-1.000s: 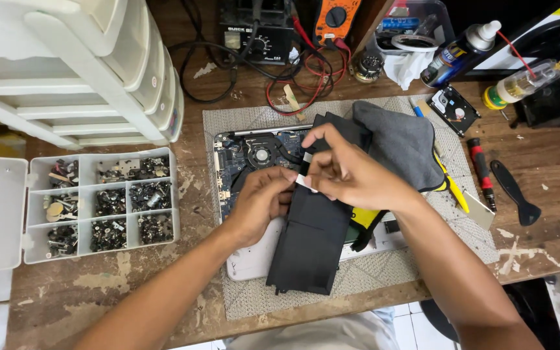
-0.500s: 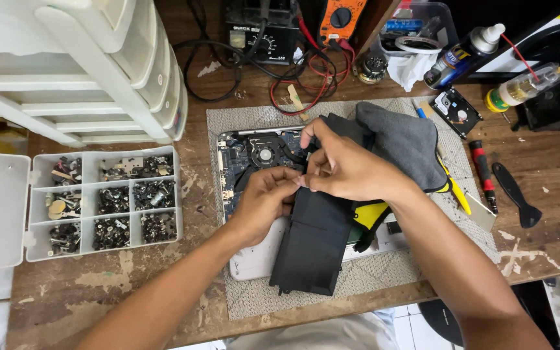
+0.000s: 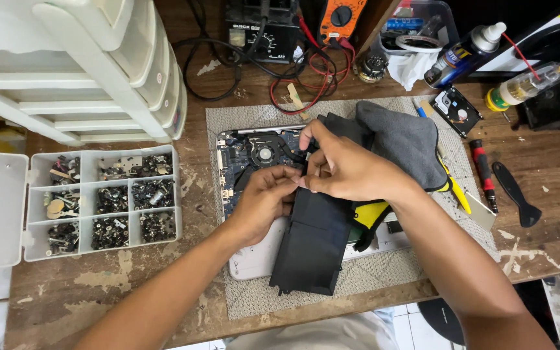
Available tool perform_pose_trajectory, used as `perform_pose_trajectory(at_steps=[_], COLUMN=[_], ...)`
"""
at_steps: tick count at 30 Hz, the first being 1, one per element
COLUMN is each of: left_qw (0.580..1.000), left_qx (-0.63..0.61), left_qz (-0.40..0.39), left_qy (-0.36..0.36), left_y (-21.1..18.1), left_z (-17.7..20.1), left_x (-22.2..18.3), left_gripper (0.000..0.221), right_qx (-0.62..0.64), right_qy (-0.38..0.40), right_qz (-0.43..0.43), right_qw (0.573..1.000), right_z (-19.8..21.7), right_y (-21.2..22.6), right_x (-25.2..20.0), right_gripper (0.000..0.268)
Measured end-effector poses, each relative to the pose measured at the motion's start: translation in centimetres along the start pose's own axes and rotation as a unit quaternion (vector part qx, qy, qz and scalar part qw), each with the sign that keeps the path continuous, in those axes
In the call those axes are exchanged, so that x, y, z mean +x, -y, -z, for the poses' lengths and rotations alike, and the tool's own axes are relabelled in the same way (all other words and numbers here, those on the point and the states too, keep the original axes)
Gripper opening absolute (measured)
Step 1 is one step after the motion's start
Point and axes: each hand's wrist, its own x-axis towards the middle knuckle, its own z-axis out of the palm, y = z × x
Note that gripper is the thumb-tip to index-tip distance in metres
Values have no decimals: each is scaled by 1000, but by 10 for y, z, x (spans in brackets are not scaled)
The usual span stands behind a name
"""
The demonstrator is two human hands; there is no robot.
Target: Preparing a laptop battery for installation by cleaning it with a cloth and removing adhesive backing strips
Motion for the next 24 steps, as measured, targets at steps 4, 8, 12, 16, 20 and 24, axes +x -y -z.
perform_pose_trajectory(at_steps=[4, 8, 12, 16, 20, 24], left_qw=[1000, 999, 993, 990, 993, 987], left_qx=[5, 41, 110, 130, 112, 149], left_qz=[-1, -15, -27, -31, -21, 17], left_qy=[1, -8, -28, -33, -33, -52], left_y=[-2, 15, 24, 24, 22, 15], left_z=[0, 12, 17, 15, 9, -2], left_x=[-2, 7, 12, 10, 8, 2], left_gripper=[21, 19, 17, 14, 15, 22], right_qx=[9, 58, 70, 81, 92, 90], right_qy=[-6, -8, -10, -13, -7, 3], right_qz=[6, 18, 30, 50, 61, 69], right_qw=[1000, 998, 997, 995, 994, 994], right_z=[1, 1, -2, -5, -4, -1], right_y=[3, -2, -12, -20, -24, -19], right_x=[-2, -6, -8, -10, -15, -21], right_gripper=[46, 44, 43, 41, 42, 41])
